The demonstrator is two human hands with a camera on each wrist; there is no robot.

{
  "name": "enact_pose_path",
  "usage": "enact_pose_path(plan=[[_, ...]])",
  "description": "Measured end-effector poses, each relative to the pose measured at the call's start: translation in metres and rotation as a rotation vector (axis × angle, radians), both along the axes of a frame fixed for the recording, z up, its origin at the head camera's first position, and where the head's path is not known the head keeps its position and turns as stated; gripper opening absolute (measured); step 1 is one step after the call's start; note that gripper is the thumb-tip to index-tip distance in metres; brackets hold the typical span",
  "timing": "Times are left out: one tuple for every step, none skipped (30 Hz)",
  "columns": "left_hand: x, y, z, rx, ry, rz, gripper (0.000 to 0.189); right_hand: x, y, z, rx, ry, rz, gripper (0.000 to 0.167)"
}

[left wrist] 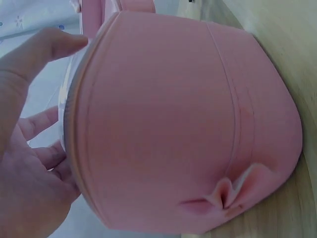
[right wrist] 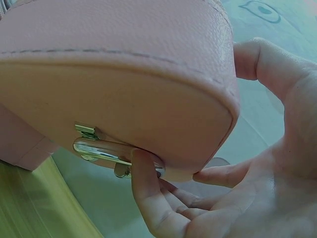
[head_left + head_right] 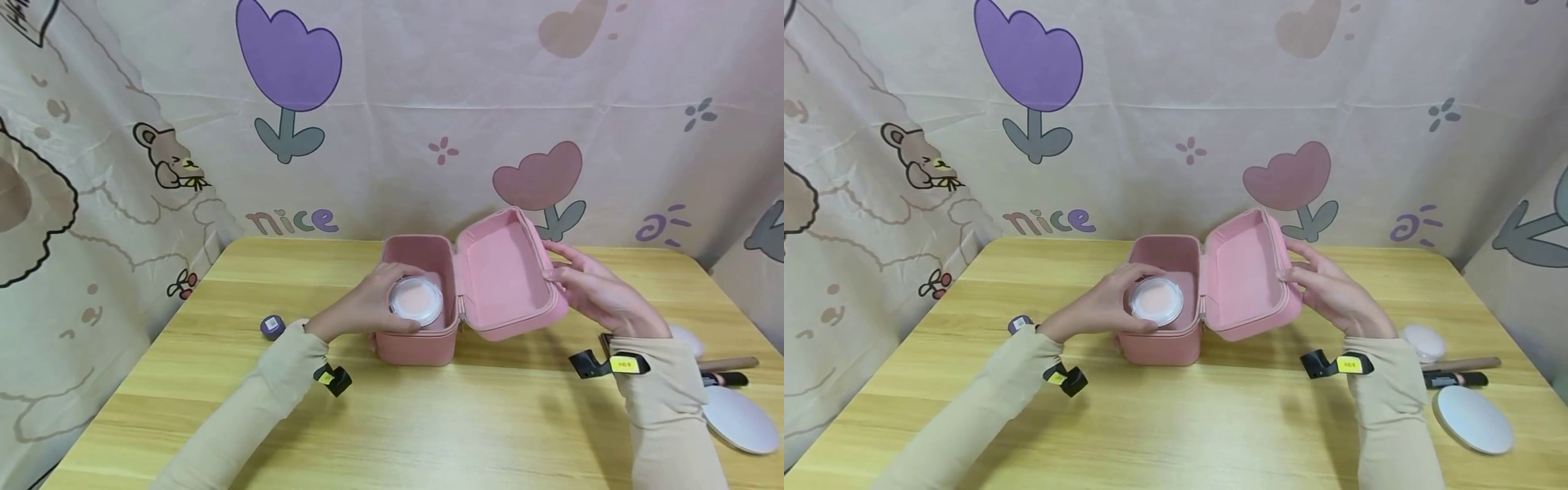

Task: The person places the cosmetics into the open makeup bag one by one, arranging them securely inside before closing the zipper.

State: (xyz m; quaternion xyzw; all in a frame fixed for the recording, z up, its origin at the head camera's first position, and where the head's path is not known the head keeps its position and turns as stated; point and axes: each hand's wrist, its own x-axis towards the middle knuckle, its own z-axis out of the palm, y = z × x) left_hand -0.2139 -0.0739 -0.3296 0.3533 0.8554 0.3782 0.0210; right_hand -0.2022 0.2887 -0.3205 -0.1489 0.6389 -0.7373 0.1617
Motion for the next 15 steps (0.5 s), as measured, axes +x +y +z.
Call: enact_pose_path(plan=[[0.0, 0.001, 0.0, -0.003, -0.001, 0.002, 0.071, 0.0, 0.0, 0.0, 0.0, 0.001, 0.002, 0.054], [0.0, 0.003, 0.0, -0.004, -0.005, 0.002, 0.071, 0.0, 0.0, 0.0, -0.004, 0.002, 0.004, 0.054], [0.0, 0.004, 0.0, -0.007, -0.008, 0.002, 0.071, 0.0, 0.0, 0.0, -0.006, 0.004, 0.007, 0.053], [0.0, 0.005, 0.0, -0.01, -0.006, -0.002, 0.071, 0.0, 0.0, 0.0, -0.006, 0.008, 0.009, 0.053], [0.0, 0.006, 0.0, -0.013, -0.004, -0.008, 0.07, 0.0, 0.0, 0.0, -0.01, 0.009, 0.012, 0.052], [0.001, 0.007, 0.0, -0.016, -0.003, -0.014, 0.07, 0.0, 0.0, 0.0, -0.012, 0.01, 0.014, 0.051], [0.001, 0.008, 0.0, -0.018, -0.001, -0.021, 0.07, 0.0, 0.0, 0.0, -0.013, 0.012, 0.014, 0.05], [0.001, 0.008, 0.0, -0.02, 0.002, -0.029, 0.07, 0.001, 0.0, -0.001, -0.014, 0.013, 0.015, 0.049], [0.001, 0.009, 0.0, -0.024, 0.007, -0.037, 0.069, 0.001, 0.0, -0.001, -0.013, 0.014, 0.015, 0.048], [0.0, 0.01, 0.0, -0.027, 0.009, -0.045, 0.069, 0.001, 0.0, -0.001, -0.012, 0.014, 0.016, 0.048], [0.0, 0.01, 0.0, -0.03, 0.01, -0.05, 0.07, 0.001, 0.0, -0.001, -0.012, 0.014, 0.017, 0.047], [0.0, 0.011, 0.0, -0.034, 0.012, -0.053, 0.069, 0.001, 0.0, -0.001, -0.011, 0.015, 0.017, 0.047], [0.0, 0.011, 0.0, -0.037, 0.013, -0.056, 0.069, 0.001, 0.0, -0.001, -0.01, 0.017, 0.018, 0.047], [0.0, 0.012, 0.0, -0.041, 0.016, -0.058, 0.069, 0.001, 0.0, -0.001, -0.009, 0.019, 0.019, 0.047], [0.0, 0.012, 0.0, -0.045, 0.017, -0.06, 0.069, 0.001, 0.0, -0.001, -0.01, 0.021, 0.02, 0.047]])
